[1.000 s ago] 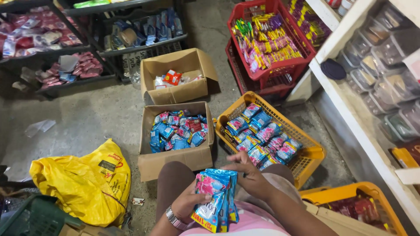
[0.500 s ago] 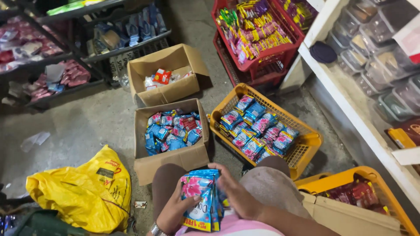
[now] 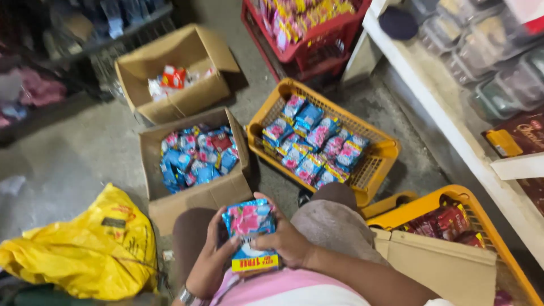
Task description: Sorting and organizing individual laundry detergent sachets from cardboard boxes into plastic crates and bags.
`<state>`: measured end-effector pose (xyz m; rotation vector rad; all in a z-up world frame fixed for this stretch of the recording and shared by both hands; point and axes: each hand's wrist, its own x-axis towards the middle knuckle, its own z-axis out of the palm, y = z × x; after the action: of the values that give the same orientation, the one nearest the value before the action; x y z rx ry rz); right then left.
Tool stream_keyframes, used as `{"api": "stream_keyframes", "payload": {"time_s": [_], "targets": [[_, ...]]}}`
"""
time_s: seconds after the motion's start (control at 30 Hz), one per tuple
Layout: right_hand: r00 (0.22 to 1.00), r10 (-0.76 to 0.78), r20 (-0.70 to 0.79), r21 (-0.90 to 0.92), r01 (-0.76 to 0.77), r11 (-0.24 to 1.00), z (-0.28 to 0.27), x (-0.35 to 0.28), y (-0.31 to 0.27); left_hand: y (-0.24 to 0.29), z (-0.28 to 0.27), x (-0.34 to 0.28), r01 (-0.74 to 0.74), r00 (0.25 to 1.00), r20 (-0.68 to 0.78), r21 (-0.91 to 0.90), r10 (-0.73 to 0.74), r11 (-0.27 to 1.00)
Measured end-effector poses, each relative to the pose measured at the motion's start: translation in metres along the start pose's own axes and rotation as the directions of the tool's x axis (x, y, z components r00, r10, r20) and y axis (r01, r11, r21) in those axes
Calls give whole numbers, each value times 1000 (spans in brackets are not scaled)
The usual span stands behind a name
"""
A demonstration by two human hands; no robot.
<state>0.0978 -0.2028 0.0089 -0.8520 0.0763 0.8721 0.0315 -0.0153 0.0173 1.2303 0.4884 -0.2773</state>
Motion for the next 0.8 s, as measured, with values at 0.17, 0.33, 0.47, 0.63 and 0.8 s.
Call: {"api": "stream_keyframes", "payload": {"time_s": [0.17,0.33,0.47,0.63,0.8], "targets": [[966,179,-186,36,-175,984,-33,28,24,-28,11,40,98,995,-6,-86,-99,992],[851,355,-387,236,-280,930,-44,56,22,-47,17,87,279,957,-27,-199,-290,939],[888,335,-314,141,-305,942,-79,89,32,-87,10,141,243,965,-56,-165,-255,956],[872,348,-345,200,-294,935,-202,137,74,-123,4,203,-55,998,-27,168,61,984],[823,509,-252,406,-387,828,-298,181,42,-132,-12,247,101,994,-44,61,-99,993]]}}
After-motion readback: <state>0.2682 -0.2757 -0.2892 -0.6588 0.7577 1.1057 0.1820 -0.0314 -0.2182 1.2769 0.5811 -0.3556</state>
